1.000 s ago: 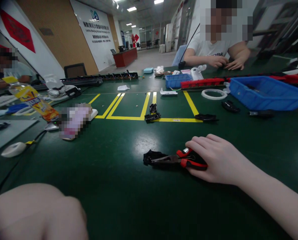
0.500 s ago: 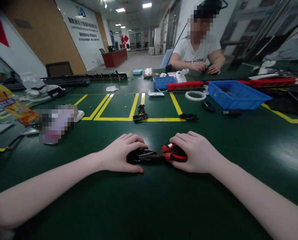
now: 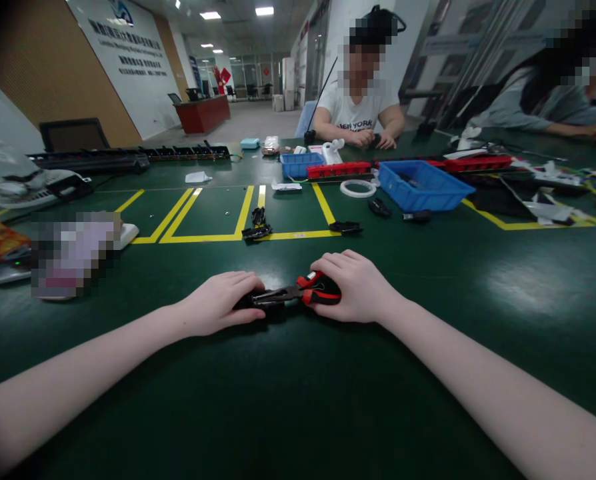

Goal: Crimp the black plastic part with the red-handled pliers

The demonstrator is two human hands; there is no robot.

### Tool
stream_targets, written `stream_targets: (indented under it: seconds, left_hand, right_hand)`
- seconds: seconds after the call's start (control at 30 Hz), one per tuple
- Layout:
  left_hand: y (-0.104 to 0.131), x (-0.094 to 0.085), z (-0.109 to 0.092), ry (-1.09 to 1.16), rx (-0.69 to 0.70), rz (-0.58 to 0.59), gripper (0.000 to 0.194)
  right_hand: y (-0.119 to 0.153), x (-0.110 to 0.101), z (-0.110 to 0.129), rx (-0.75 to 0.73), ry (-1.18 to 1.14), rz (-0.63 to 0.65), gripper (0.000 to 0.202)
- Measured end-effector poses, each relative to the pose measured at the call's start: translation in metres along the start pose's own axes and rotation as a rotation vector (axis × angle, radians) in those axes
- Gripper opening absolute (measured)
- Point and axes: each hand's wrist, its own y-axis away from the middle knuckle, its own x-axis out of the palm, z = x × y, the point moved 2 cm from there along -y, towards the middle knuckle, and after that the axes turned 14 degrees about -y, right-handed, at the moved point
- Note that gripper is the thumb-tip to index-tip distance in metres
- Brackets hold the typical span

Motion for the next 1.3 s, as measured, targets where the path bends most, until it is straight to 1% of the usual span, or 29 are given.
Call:
stream_targets:
  seconds: [0.2, 0.43, 0.7, 0.87, 1.03, 1.1, 1.3]
  left_hand:
    - [-0.0005, 0.0002, 0.0002, -0.043, 0.024, -0.002, 0.038]
    - [-0.0011, 0.0023, 0.0014, -0.04, 0.036, -0.024, 0.041]
    - [-0.0014, 0.0029, 0.0011, -0.006, 0.034, -0.024, 0.042]
    - [-0.001, 0.0022, 0.0009, -0.025, 0.034, -0.022, 0.042]
    - [0.0014, 0.002, 0.0002, 0.004, -0.031, -0.053, 0.038]
    - [0.0022, 0.0022, -0.0003, 0.0, -0.06, -0.068, 0.037]
    - [0.002, 0.003, -0.0011, -0.04, -0.097, -0.078, 0.035]
  right_hand:
    - [0.0002, -0.0019, 0.0009, -0.078, 0.049, -0.06, 0.041]
    - [0.0011, -0.0038, 0.0023, -0.121, 0.106, -0.114, 0.043]
    - [0.0029, -0.0042, -0.0007, -0.118, 0.096, -0.117, 0.045]
    - [0.0024, -0.0044, -0.0002, -0.129, 0.098, -0.126, 0.045]
    - [0.0021, -0.0042, -0.0017, -0.07, 0.024, -0.117, 0.043]
    - [0.0018, -0.0037, -0.0022, -0.041, -0.019, -0.095, 0.04]
    - [0.0016, -0.0022, -0.0023, -0.031, -0.032, -0.048, 0.04]
